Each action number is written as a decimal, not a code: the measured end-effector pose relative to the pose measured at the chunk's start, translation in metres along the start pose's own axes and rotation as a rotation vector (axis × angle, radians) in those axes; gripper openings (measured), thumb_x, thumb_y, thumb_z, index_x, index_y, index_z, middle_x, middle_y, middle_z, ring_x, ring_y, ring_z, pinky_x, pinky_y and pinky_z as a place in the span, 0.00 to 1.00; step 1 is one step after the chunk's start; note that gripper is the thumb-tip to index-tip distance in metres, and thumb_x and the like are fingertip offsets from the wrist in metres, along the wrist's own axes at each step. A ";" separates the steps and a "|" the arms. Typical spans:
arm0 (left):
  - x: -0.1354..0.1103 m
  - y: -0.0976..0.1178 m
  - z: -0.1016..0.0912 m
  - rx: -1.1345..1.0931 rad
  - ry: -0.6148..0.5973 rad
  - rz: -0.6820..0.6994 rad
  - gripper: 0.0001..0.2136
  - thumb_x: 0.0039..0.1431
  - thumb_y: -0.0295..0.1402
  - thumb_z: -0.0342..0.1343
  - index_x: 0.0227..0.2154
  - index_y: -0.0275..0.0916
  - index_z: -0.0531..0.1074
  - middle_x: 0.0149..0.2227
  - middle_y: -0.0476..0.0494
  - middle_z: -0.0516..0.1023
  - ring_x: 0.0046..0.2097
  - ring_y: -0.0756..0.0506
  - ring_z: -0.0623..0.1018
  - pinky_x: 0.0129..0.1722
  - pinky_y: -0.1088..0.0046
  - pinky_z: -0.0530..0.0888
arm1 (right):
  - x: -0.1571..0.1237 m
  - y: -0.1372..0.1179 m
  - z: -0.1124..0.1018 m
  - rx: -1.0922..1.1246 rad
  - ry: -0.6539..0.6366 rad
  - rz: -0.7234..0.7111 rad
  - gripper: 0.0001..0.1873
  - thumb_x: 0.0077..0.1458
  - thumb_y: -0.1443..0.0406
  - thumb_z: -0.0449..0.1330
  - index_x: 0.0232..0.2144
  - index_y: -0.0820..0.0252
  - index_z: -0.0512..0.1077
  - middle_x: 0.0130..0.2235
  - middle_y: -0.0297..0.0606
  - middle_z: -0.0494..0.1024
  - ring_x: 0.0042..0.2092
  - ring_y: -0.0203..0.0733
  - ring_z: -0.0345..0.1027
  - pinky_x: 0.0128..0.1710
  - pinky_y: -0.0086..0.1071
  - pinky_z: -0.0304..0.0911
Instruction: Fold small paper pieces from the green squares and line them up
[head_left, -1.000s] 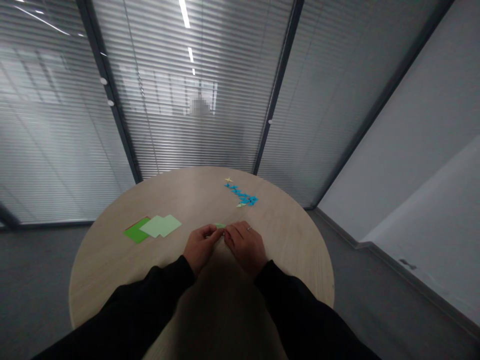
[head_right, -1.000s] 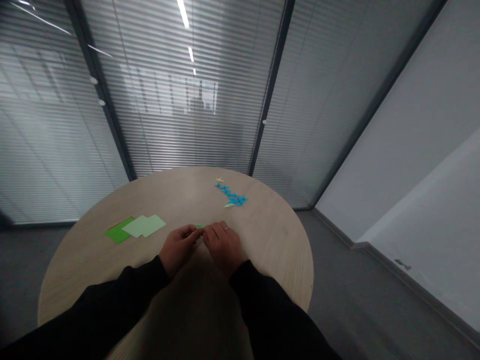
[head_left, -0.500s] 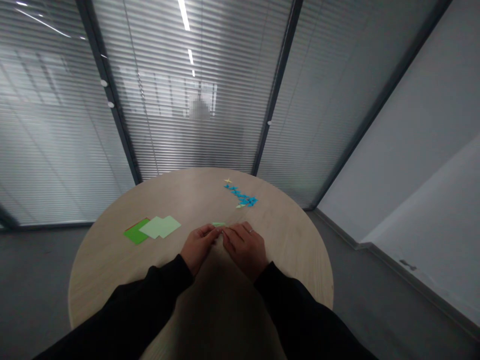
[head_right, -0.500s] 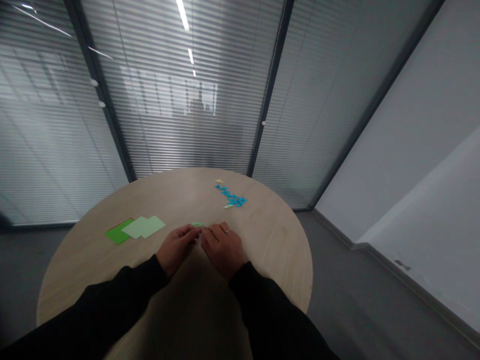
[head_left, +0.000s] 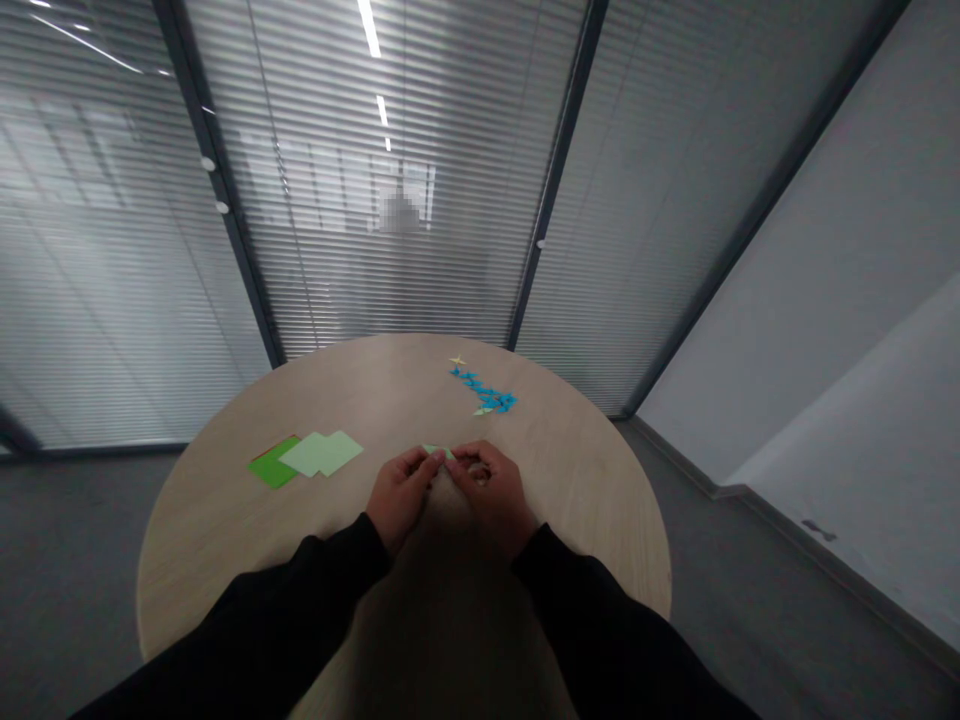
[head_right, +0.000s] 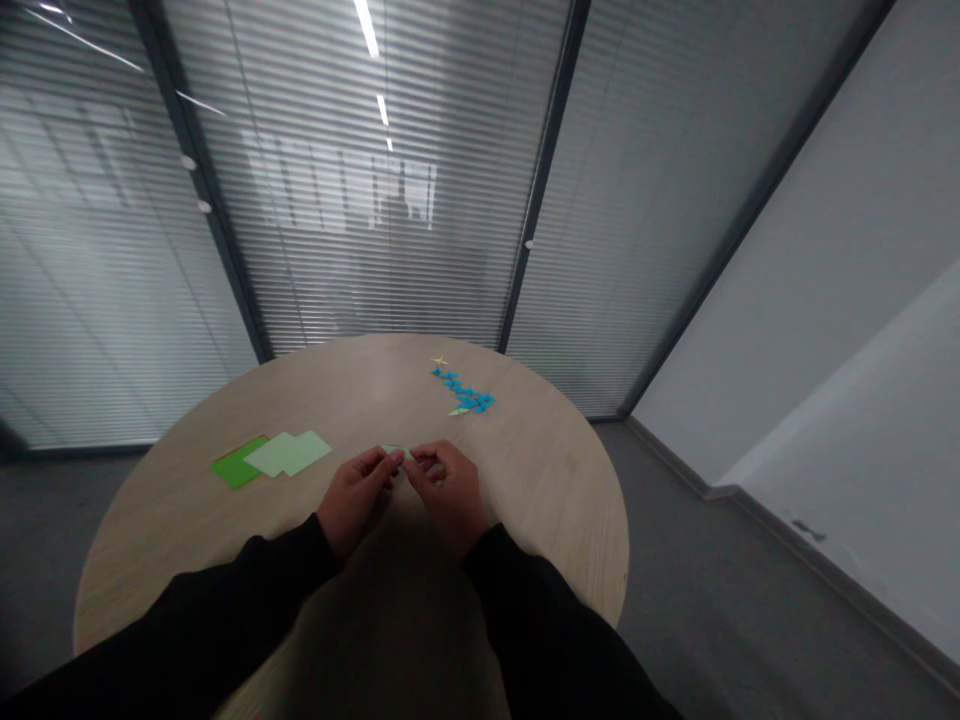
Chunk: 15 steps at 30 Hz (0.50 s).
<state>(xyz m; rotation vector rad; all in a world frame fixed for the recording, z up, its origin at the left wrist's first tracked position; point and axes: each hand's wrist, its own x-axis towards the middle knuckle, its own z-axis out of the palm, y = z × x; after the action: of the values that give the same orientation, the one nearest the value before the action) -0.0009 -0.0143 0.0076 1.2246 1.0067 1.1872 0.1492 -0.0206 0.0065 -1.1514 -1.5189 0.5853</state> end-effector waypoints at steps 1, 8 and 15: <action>0.000 0.000 0.000 -0.005 -0.002 0.004 0.20 0.52 0.53 0.62 0.27 0.38 0.71 0.20 0.55 0.66 0.20 0.53 0.62 0.21 0.76 0.58 | 0.000 0.001 0.001 0.035 -0.012 0.042 0.12 0.55 0.57 0.64 0.35 0.60 0.75 0.34 0.38 0.79 0.30 0.37 0.71 0.29 0.29 0.66; 0.002 0.000 0.001 -0.045 0.041 -0.036 0.21 0.51 0.53 0.62 0.24 0.38 0.70 0.20 0.54 0.66 0.21 0.53 0.63 0.21 0.76 0.59 | 0.002 0.005 -0.001 0.197 -0.057 0.162 0.14 0.51 0.55 0.66 0.30 0.60 0.74 0.29 0.34 0.76 0.28 0.35 0.67 0.26 0.27 0.62; 0.001 0.003 0.002 0.001 0.048 -0.025 0.21 0.50 0.53 0.62 0.22 0.38 0.70 0.18 0.54 0.65 0.21 0.53 0.62 0.20 0.76 0.58 | 0.003 0.005 0.000 0.394 -0.134 0.255 0.16 0.49 0.54 0.66 0.32 0.59 0.70 0.26 0.31 0.73 0.26 0.35 0.66 0.26 0.28 0.63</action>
<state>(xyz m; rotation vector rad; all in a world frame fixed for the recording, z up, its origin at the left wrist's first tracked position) 0.0005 -0.0135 0.0113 1.1856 1.0550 1.2015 0.1507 -0.0159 0.0038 -1.0168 -1.2971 1.1004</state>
